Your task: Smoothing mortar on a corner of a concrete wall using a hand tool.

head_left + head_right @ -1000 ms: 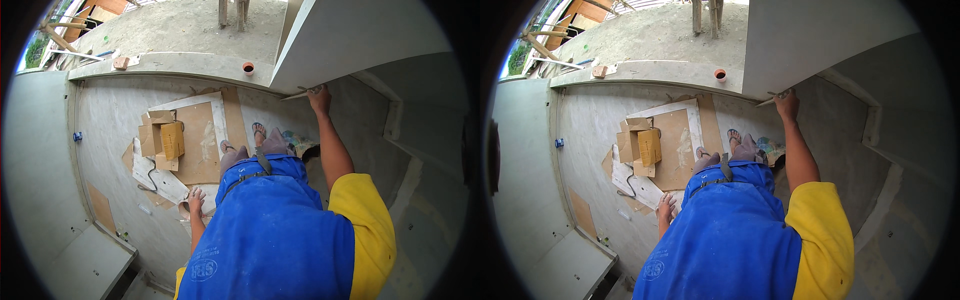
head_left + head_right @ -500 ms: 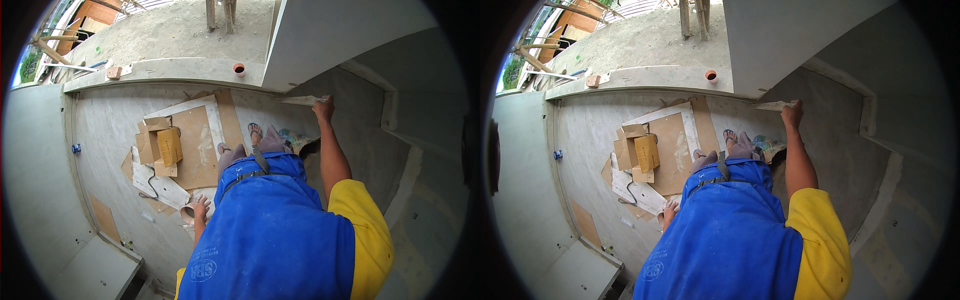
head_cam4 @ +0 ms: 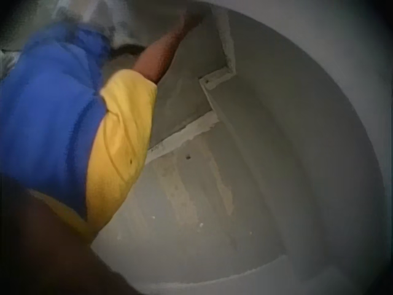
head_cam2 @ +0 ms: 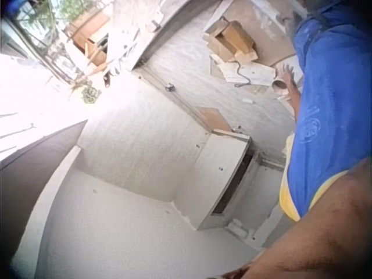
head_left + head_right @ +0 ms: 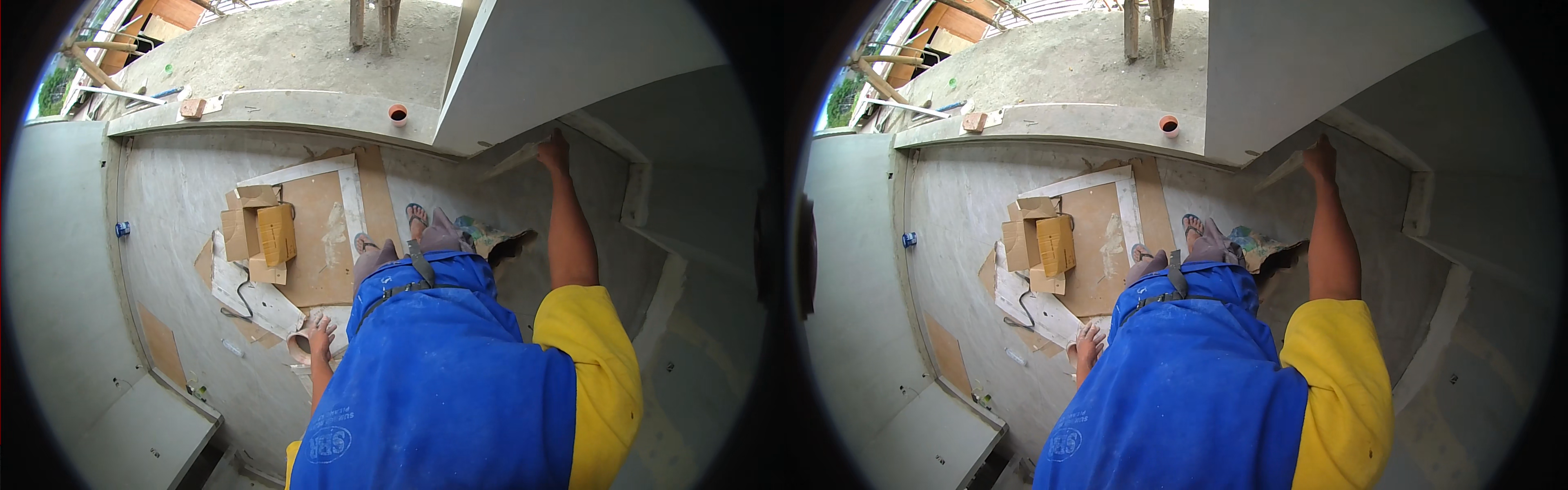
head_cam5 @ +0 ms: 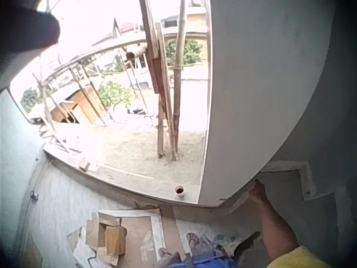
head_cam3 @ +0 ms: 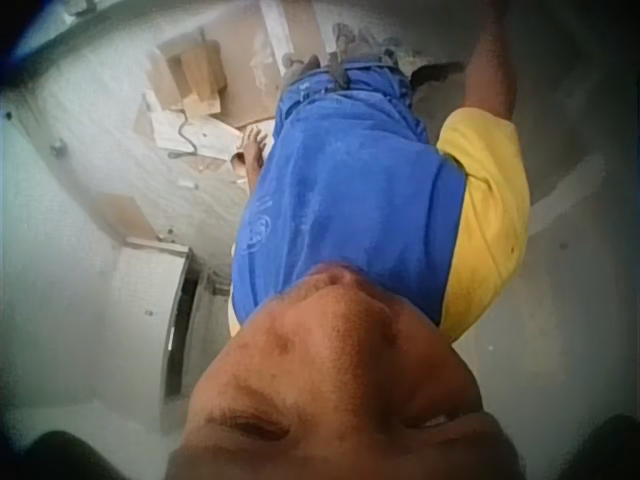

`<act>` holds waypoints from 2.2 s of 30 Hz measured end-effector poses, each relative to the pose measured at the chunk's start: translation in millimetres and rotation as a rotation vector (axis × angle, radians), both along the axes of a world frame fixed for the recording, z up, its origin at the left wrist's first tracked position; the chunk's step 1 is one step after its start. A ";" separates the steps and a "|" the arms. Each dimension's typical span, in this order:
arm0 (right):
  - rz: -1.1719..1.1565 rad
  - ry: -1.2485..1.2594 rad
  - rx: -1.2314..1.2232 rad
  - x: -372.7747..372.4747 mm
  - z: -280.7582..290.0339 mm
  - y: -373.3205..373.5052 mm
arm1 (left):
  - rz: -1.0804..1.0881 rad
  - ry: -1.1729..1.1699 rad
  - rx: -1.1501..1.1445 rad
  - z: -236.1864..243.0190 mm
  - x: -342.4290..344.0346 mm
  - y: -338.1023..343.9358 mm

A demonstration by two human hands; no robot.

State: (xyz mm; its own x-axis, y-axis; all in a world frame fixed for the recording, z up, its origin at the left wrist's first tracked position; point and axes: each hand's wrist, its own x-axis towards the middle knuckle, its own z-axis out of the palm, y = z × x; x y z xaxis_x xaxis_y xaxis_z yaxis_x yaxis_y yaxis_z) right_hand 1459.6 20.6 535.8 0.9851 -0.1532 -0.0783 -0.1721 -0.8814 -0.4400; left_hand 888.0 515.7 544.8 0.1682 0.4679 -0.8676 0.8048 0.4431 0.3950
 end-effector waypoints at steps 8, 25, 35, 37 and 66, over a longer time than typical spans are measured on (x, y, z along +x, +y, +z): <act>0.008 0.021 0.037 28.4 -3.2 25.1 | 0.014 0.019 -0.017 -3.6 -40.1 -10.1; 0.210 -0.239 0.072 46.3 -50.6 46.7 | 0.039 0.032 0.017 18.5 -8.8 0.5; -0.099 0.059 -0.108 24.3 -19.6 21.8 | 0.121 0.037 0.005 15.1 -8.6 -12.0; -0.138 0.139 -0.145 5.4 -9.8 16.7 | 0.083 0.034 0.008 8.7 -14.0 -14.2; 1.273 0.528 0.375 -350.3 84.3 453.1 | 0.291 -0.272 0.170 -53.5 -77.8 -89.2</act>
State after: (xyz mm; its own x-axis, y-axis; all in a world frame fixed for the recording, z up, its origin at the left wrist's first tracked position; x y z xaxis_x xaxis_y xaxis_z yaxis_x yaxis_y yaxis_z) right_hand 1109.3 473.7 620.2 0.2766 0.9096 -0.3102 0.4201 -0.4047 -0.8122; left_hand 810.2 426.6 491.3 0.2202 0.6621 -0.7163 0.5121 0.5466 0.6626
